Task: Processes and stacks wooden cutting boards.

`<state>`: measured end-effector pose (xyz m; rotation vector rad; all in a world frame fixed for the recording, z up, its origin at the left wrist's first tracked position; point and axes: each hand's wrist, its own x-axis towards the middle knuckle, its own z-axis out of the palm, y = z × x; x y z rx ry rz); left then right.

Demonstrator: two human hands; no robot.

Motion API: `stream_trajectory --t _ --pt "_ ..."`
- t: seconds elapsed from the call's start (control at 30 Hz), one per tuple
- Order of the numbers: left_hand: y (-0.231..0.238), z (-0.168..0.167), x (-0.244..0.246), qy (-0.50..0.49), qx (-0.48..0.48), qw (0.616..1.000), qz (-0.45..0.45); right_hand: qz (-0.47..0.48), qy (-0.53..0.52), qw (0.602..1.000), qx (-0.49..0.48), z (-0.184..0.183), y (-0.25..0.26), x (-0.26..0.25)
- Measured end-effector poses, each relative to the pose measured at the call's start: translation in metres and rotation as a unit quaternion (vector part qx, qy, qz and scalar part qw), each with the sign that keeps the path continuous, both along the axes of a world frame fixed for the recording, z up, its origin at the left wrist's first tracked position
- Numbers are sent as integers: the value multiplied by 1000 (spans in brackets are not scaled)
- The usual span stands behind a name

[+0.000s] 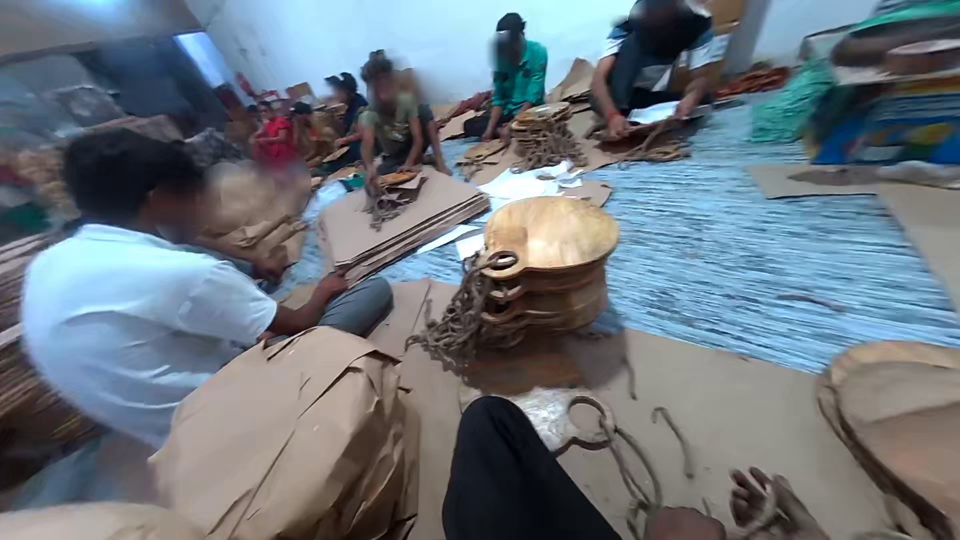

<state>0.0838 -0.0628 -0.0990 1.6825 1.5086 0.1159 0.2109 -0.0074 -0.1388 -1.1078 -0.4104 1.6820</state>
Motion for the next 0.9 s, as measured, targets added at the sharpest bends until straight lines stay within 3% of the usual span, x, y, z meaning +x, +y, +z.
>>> stream_trajectory --t 0.13,0.33,0.47,0.53,0.67,0.8,0.9 --pt "7 1 -6 -8 -61 998 21 3 -43 999 -11 -1 -1 -7" --pt "1 -8 0 10 -71 997 -33 14 -115 993 -3 -5 -8 -16" --pt "1 -5 4 26 -83 995 -51 -44 -215 976 -3 -9 -5 -16" --pt "0 0 6 27 -82 995 -56 -64 -321 945 6 -13 -2 -12" --pt "0 17 11 15 -79 995 -52 -51 -526 845 77 -15 0 -4" --pt "0 25 12 23 -99 995 -24 -65 -595 793 112 -29 4 -8" --pt "1 28 11 24 -101 994 -25 -97 -584 797 124 -28 4 -12"
